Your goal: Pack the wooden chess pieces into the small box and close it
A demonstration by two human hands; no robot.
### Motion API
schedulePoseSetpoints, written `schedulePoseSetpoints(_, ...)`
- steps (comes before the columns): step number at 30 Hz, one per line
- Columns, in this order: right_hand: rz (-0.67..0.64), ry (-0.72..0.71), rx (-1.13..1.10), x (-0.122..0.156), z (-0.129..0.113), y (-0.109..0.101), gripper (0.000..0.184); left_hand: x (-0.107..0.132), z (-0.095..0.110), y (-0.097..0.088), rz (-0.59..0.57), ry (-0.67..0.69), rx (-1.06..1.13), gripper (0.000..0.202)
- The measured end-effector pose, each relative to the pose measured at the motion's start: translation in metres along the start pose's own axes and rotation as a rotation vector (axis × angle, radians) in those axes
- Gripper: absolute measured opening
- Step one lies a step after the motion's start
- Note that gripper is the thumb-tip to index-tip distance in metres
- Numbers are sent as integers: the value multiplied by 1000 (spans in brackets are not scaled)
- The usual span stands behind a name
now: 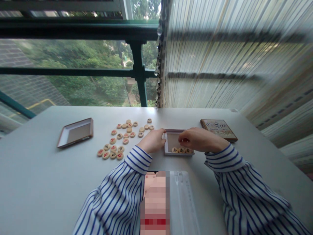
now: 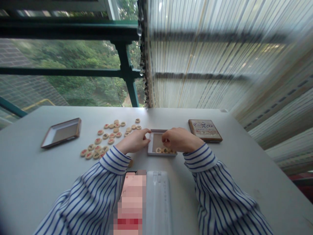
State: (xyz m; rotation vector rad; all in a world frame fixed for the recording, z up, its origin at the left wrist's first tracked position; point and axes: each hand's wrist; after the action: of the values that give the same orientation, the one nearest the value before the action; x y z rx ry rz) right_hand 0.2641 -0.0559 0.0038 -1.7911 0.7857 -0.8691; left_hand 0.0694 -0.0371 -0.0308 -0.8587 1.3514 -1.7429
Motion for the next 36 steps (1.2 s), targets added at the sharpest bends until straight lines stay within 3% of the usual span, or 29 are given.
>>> schedulePoseSetpoints(9, 115, 20, 85, -1, -4, -1, 26, 2, -8, -9, 99, -17, 27, 36)
schedulePoseSetpoints(20, 317, 2, 117, -1, -7, -2, 27, 12, -20, -38, 269, -89, 116, 21)
schedulePoseSetpoints(27, 442, -14, 108, -2, -12, -2, 26, 21, -29, -55, 401, -119, 129, 22)
schedulePoseSetpoints(36, 519, -60, 81, -3, -15, -3, 25, 35, -41, -68, 464, -174, 164, 23)
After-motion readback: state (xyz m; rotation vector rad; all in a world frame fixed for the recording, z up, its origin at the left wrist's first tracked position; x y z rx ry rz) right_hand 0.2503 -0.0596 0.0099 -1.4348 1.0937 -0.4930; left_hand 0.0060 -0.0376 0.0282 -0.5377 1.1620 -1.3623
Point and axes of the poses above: each hand's wrist, its own x-axis away from the middle knuckle, its own y-axis out of the palm, z = x × y, and after that the axes turned 13 degrees about -x, right-handed
